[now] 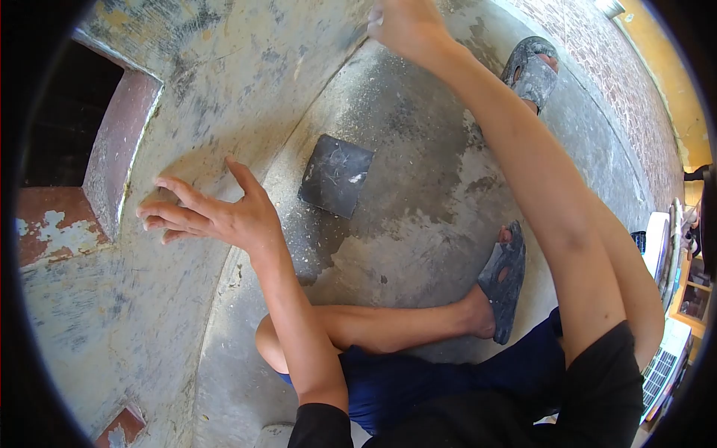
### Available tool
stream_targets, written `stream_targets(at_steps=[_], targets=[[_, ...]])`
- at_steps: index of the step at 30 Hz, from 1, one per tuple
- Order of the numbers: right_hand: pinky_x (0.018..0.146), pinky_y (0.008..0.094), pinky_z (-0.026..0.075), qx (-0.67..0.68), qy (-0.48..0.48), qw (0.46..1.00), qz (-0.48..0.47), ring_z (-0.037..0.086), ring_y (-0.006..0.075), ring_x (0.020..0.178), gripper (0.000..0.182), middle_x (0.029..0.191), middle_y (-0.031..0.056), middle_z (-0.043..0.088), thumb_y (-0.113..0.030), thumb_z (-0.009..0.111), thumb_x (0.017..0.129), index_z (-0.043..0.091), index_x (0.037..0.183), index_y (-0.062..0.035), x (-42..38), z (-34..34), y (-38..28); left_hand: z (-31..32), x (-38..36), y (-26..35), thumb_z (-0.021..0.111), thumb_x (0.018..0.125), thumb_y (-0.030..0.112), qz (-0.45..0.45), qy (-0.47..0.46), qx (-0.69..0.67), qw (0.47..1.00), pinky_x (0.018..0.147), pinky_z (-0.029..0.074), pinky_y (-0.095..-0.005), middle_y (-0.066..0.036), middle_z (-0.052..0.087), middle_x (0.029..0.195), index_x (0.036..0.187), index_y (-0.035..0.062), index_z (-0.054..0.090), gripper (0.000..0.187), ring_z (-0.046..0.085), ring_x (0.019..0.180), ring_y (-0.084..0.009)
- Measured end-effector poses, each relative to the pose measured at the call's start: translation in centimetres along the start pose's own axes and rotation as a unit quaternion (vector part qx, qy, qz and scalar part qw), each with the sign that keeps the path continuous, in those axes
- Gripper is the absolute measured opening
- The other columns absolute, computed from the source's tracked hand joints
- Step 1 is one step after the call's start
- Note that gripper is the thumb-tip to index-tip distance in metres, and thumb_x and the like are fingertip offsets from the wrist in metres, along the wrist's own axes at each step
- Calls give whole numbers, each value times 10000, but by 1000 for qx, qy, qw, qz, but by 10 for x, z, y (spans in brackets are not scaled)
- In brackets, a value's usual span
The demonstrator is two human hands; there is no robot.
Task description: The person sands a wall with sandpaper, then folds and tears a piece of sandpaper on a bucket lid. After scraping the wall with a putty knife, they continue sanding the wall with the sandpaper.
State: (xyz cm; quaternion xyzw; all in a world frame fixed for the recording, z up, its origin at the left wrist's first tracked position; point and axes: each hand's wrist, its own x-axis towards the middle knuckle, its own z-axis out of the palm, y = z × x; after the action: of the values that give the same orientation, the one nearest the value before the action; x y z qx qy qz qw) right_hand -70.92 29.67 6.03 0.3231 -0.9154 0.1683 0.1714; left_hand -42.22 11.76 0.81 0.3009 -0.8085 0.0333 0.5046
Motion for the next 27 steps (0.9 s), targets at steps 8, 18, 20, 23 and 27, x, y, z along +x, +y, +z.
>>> stream_targets(at_steps=[8, 18, 20, 23, 27], targets=[[852, 472, 561, -2, 6, 1000, 5, 706, 384, 898, 203, 909, 200, 727, -212, 713, 799, 764, 924, -60, -23, -21, -17, -9, 0, 7, 779, 838, 168, -13, -2, -18, 1000, 1169, -41, -676, -294, 69, 1655, 1566, 25, 327, 869, -47, 1538, -464], [763, 500, 548, 58, 38, 978, 196, 695, 407, 848, 236, 881, 217, 710, -263, 691, 860, 738, 954, -52, -98, -10, -51, 4, -45, 41, 723, 843, 37, -8, -222, -233, 947, 922, 483, -426, -156, 682, 1109, 1129, 22, 671, 291, 612, 1035, -340], [730, 524, 528, 76, 74, 967, 230, 679, 415, 834, 226, 888, 209, 693, -233, 661, 890, 705, 970, -26, -140, 15, -62, 19, -61, 36, 739, 834, 54, -19, -297, -216, 930, 907, 482, -440, -160, 674, 1105, 1126, 24, 669, 302, 608, 1020, -346], [766, 506, 509, 64, 107, 960, 249, 644, 404, 857, 273, 934, 199, 677, -217, 636, 938, 664, 1103, -1, -202, 41, -86, 25, -79, 38, 778, 811, 108, -20, -347, -193, 917, 918, 469, -454, -137, 683, 1095, 1138, 27, 671, 353, 602, 1040, -325], [792, 483, 500, 55, 118, 958, 254, 616, 387, 874, 276, 937, 191, 673, -199, 623, 952, 652, 1130, 10, -250, 59, -91, 27, -88, 41, 839, 763, 175, -21, -392, -168, 904, 963, 421, -434, -127, 688, 1100, 1208, 32, 649, 505, 576, 1101, -305]])
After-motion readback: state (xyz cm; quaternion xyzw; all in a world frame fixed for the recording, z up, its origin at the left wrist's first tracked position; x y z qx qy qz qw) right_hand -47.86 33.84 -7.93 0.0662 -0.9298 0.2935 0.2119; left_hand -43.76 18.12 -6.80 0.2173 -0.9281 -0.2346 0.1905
